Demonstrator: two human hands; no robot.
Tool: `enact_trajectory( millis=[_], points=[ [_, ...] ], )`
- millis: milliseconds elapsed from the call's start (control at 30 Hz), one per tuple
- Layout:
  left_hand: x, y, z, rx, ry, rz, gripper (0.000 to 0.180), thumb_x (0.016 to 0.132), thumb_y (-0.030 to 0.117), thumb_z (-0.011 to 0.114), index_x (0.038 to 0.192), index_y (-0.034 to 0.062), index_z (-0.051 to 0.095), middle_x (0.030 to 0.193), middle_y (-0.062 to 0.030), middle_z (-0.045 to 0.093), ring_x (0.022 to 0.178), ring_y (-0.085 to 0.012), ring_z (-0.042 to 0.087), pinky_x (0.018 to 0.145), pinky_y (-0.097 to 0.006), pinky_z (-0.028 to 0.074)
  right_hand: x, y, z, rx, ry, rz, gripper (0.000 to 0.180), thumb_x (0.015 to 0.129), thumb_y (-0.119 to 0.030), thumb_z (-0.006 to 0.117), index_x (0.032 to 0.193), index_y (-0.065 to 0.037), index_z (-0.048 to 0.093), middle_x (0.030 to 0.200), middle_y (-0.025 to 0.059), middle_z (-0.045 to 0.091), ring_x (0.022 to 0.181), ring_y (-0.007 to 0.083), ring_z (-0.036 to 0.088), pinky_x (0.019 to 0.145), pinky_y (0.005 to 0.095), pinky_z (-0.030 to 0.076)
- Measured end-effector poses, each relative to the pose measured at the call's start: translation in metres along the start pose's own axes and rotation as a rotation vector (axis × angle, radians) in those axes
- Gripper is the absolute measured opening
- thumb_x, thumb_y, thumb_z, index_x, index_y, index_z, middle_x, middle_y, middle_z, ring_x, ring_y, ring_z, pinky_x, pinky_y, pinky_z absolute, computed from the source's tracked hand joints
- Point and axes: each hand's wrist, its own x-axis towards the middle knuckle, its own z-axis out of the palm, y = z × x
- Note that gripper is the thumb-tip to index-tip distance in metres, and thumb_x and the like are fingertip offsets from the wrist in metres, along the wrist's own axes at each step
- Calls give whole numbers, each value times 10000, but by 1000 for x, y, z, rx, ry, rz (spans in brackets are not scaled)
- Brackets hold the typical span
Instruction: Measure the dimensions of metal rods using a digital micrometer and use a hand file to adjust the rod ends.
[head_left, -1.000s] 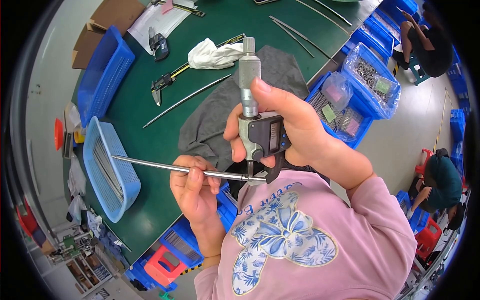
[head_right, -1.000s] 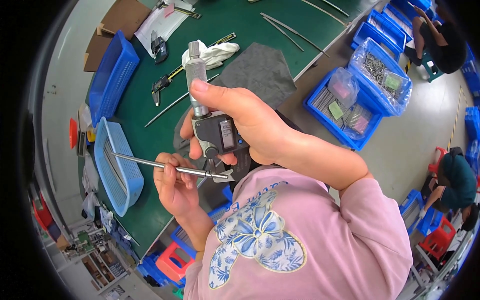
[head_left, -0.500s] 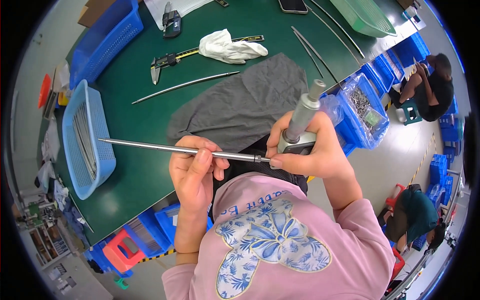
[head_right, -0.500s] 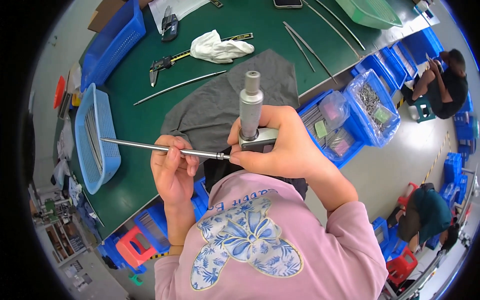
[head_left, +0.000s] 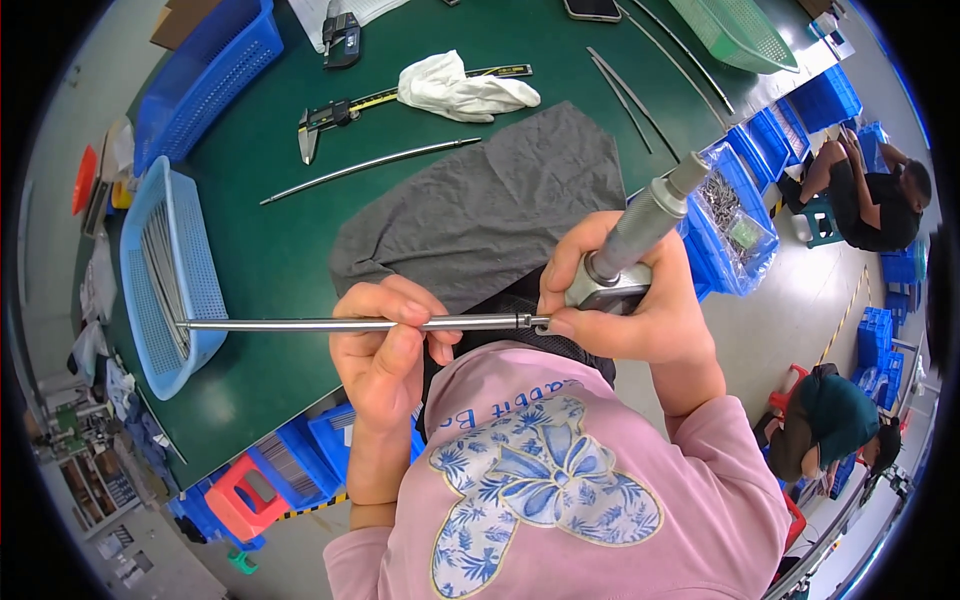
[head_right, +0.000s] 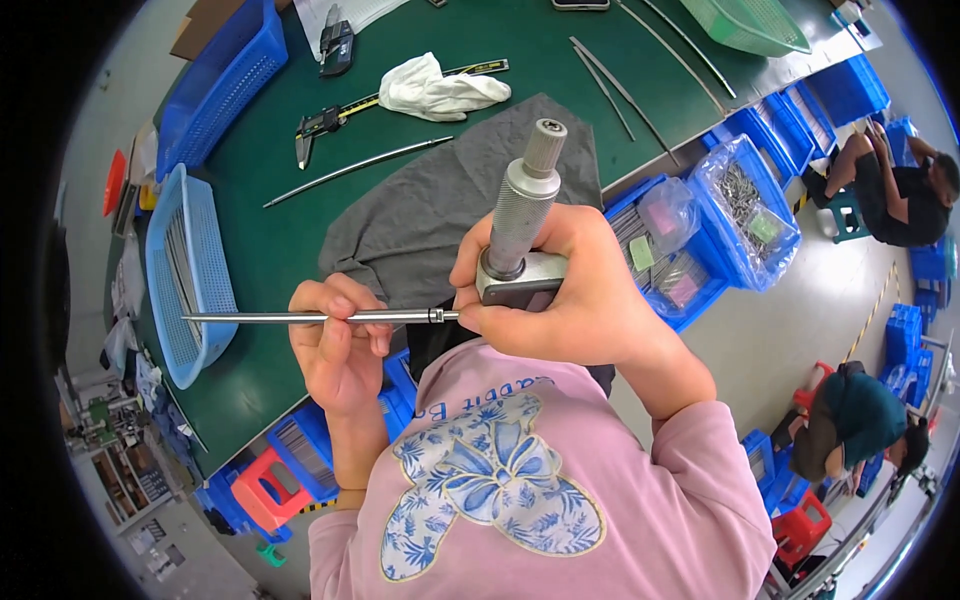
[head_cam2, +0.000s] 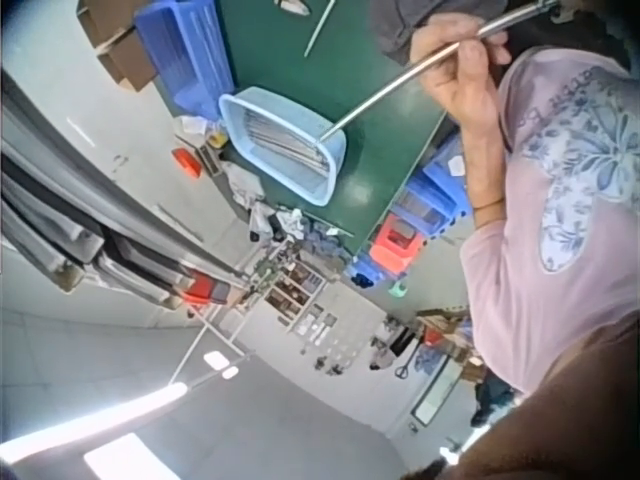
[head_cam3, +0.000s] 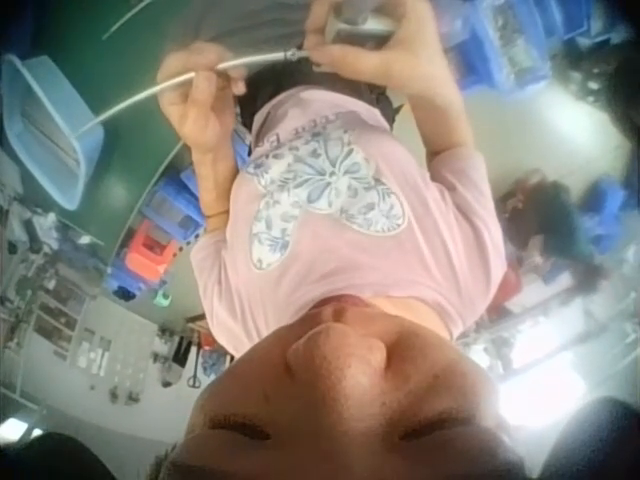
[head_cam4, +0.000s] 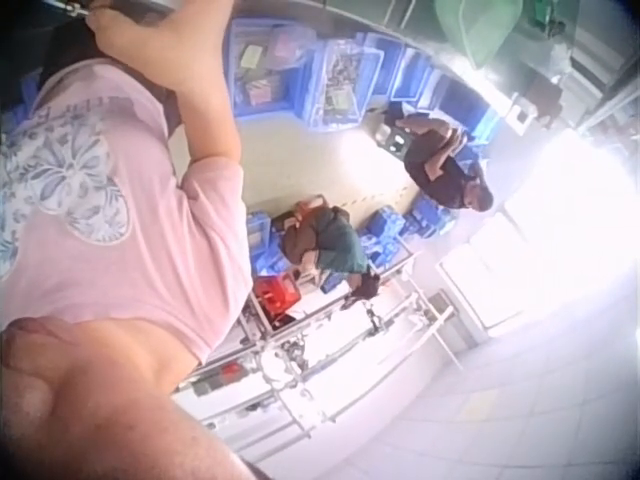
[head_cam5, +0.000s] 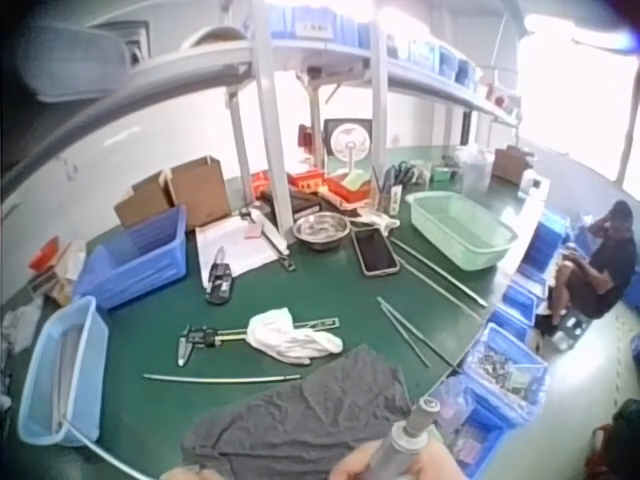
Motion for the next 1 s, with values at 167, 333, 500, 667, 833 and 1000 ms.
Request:
enact_trajectory(
  millis=[167,333,500,667,833,1000],
  points=[
    [-1,2,-2,-8,-11,9,140,848,113,542,895,-15,512,755,-168,536,569,-153,531,508,-229,463,0,-1,3,9,-15,-34,201,623,48,650,805,18,569,733,62,601,704,107,600,645,234,488],
    [-1,4,-3,-13,-10,20,135,847,109,544,892,-13,511,757,-168,536,568,-151,530,507,-227,462,1,-2,7,-6,4,-33,285,554,43,683,803,19,546,718,109,597,671,166,593,604,249,468],
    [-2,4,-2,-12,-8,34,134,848,108,544,897,-10,506,760,-168,535,561,-146,524,506,-224,458,0,0,5,14,-26,-80,214,622,43,660,812,12,565,741,59,599,708,107,599,647,234,485],
    [-2,2,-3,-11,-3,42,127,848,101,536,901,-11,505,757,-165,532,573,-146,525,509,-225,455,0,-3,6,19,-12,-64,211,623,41,664,806,10,565,740,58,599,708,104,596,646,233,483],
    [-7,-15,-1,-64,21,-5,136,847,86,522,940,-12,507,799,-158,558,584,-136,517,525,-231,445,-1,5,-4,-132,74,-9,299,558,30,711,810,14,552,722,95,605,672,146,597,598,238,469],
    [-11,-42,1,-302,168,-489,251,866,109,479,1093,3,494,931,-123,597,631,-115,512,570,-220,416,8,12,-30,-286,166,101,228,602,33,678,795,11,559,715,64,600,651,114,583,576,235,469]
  ],
)
